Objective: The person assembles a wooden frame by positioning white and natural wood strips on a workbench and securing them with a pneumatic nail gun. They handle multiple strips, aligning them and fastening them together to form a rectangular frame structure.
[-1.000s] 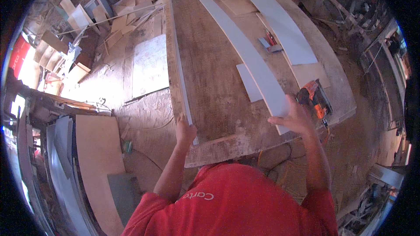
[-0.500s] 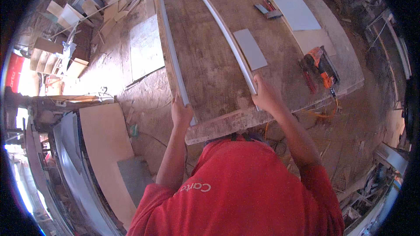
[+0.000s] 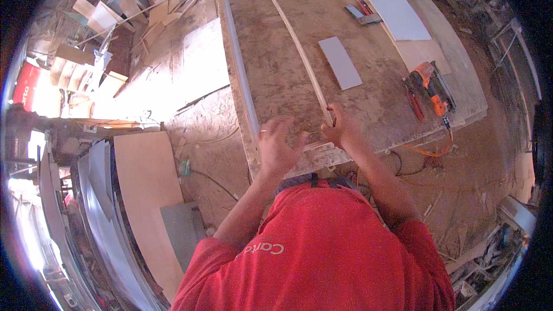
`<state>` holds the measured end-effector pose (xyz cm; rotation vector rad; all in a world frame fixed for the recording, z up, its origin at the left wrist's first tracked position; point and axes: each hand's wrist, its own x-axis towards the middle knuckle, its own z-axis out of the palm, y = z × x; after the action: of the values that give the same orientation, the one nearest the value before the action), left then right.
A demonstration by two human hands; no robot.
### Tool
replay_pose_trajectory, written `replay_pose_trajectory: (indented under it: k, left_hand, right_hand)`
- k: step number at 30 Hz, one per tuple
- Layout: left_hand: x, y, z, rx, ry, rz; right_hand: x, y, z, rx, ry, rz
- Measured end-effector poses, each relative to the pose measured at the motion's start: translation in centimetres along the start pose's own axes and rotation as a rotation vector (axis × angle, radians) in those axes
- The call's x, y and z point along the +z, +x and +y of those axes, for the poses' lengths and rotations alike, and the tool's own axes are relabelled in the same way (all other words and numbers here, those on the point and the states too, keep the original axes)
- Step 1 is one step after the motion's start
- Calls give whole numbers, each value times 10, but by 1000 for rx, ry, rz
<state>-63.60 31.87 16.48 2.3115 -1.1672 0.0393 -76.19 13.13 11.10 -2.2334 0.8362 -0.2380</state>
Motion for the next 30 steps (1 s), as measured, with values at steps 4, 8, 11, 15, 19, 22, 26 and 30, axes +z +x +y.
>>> replay_pose_trajectory:
  k: [4,8,11,15,19,22,26,30]
  left_hand:
    - [15,-12,30,132,-111,-225]
    - [39,-15,29,188,-95,-290]
    - [54,-15,22,184,-105,-286]
    - [58,-16,19,176,-202,-229]
    - [41,-9,37,132,-183,-305]
    - [49,-9,33,144,-178,-285]
    - [62,-15,22,187,-244,-198]
    - [61,-18,21,204,-195,-162]
  right_hand:
    - [9,-7,12,143,54,47]
    - [-5,-20,33,186,132,-164]
    - [-20,-44,32,0,160,-283]
    - [-16,-70,32,-114,298,-152]
    - [4,-60,37,-56,374,-130]
    - [10,-58,36,-58,246,-140]
    - [12,-63,39,-139,227,-98]
    - [20,-67,34,-120,184,-21]
